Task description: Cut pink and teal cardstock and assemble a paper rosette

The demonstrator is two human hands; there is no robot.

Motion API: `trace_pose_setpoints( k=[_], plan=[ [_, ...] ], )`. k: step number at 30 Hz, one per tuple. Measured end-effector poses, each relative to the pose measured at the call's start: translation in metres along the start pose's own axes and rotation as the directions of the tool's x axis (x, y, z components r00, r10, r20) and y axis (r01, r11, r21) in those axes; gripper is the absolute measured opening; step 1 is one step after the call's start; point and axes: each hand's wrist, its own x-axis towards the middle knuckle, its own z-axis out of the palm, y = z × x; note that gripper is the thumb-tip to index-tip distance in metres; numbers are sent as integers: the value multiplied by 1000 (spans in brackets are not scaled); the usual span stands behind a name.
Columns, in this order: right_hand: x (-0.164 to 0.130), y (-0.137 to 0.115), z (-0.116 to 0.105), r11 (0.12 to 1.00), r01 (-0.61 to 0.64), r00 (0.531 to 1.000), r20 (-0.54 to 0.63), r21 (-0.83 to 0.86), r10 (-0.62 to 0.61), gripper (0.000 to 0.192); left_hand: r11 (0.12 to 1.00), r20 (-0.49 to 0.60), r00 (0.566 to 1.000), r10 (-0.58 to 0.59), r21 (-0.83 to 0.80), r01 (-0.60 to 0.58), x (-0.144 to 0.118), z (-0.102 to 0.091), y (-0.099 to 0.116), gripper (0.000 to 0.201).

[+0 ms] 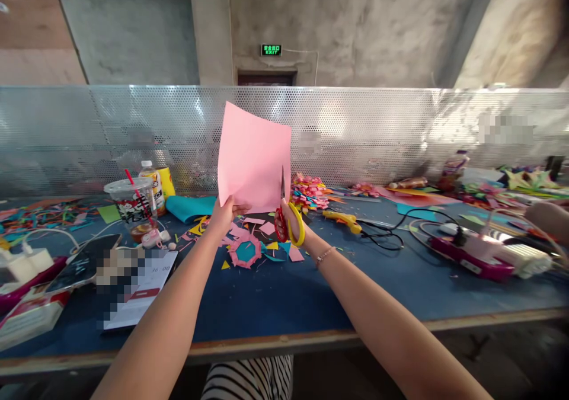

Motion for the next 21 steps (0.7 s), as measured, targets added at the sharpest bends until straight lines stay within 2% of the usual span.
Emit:
trace_pose_setpoints(
  k=[3, 7, 12, 16, 18, 21],
  plan=[
    [-2, -2, 0, 999, 31, 999, 11, 12, -31, 51, 1000, 21, 1000, -3, 29, 3, -1, 1, -1, 28],
    [-3, -2, 3, 999, 46, 998, -45, -14, -46, 51, 1000, 29, 1000, 3, 22, -3, -1, 1, -1, 27],
    [-3, 0, 7, 986, 78, 986, -135, -149, -98, 52, 1000, 30, 999, 12, 15, -13, 0, 1, -2, 27],
    [-2, 2, 7, 971, 118, 975, -160, -208, -152, 51, 1000, 19, 1000, 8, 14, -8, -1, 1, -2, 29],
    [-2, 0, 6, 983, 88, 981, -159, -159, -114, 50, 1000, 21, 1000, 11, 24, -12, -1, 1, -1, 29],
    [-2, -3, 3, 1000, -1, 998, -70, 2, 1, 50, 999, 32, 999, 9, 39, -10, -1, 1, 0, 28]
  ],
)
